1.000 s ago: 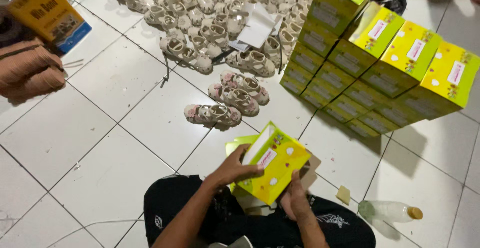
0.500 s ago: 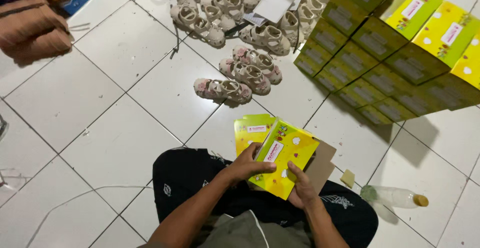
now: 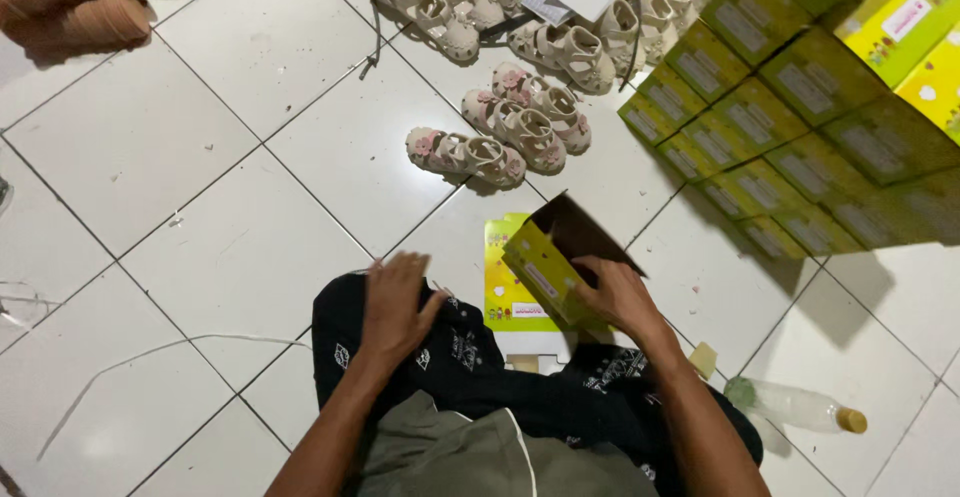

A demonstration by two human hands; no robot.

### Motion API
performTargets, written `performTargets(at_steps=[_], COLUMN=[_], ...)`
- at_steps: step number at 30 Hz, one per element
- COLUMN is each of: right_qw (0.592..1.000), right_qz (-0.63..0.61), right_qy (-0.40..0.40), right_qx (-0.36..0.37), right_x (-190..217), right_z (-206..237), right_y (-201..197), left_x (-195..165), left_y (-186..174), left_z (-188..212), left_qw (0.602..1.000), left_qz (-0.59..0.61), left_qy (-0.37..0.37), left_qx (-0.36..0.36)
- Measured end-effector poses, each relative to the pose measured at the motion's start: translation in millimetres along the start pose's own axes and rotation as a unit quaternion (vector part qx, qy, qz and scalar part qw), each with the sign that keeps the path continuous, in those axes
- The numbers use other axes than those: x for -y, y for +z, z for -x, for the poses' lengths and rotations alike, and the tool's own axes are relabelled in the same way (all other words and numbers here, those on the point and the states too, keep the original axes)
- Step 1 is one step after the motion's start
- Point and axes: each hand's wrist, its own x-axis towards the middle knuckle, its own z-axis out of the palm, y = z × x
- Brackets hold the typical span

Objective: The person sits on the floor and repeatedly picks up pairs of small children's shoes, places them into yellow shoe boxes, and stacks the closed boxes. The person handles the shoes and boxes by hand without using additional tools.

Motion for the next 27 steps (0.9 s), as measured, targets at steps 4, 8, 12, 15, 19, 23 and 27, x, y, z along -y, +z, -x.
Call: performTargets(at_steps=[4, 8, 12, 15, 19, 23, 27], right_qw=[0.986, 0.947, 0.919, 0.942, 0.957, 0.956, 0.968], right_qz=[-0.032, 0.021, 0.25, 0.262, 0.205, 0.173, 0.035], right_qy=[-0.093, -0.244, -0.213, -0.147, -0.149, -0.191, -0.211], right_qx=[-0.134, -0.21, -0.217, -0.148, -0.141, -0.141, -0.134], right_x=[38, 80, 103, 97, 85, 103, 140], right_z=[-9, -89, -179, -216, -233, -208, -126], right_y=[1, 24, 57, 80, 89, 77, 57], left_x=[21, 14, 11, 14, 23, 31, 25], left_y=[-38, -37, -39, -44, -37, -13, 16], left_z=[25, 17, 5, 2, -4, -26, -60], left_qw=[0.988, 0.987, 0.985, 0.983, 0.983, 0.969, 0.752], left_qz=[-0.058, -0.047, -0.042, -0.029, -0.033, 0.107, 0.618], left_qy=[-0.119, -0.135, -0.151, -0.163, -0.178, -0.221, -0.224], left_qx=[-0.08, -0.078, -0.079, -0.074, -0.042, -0.028, -0.043])
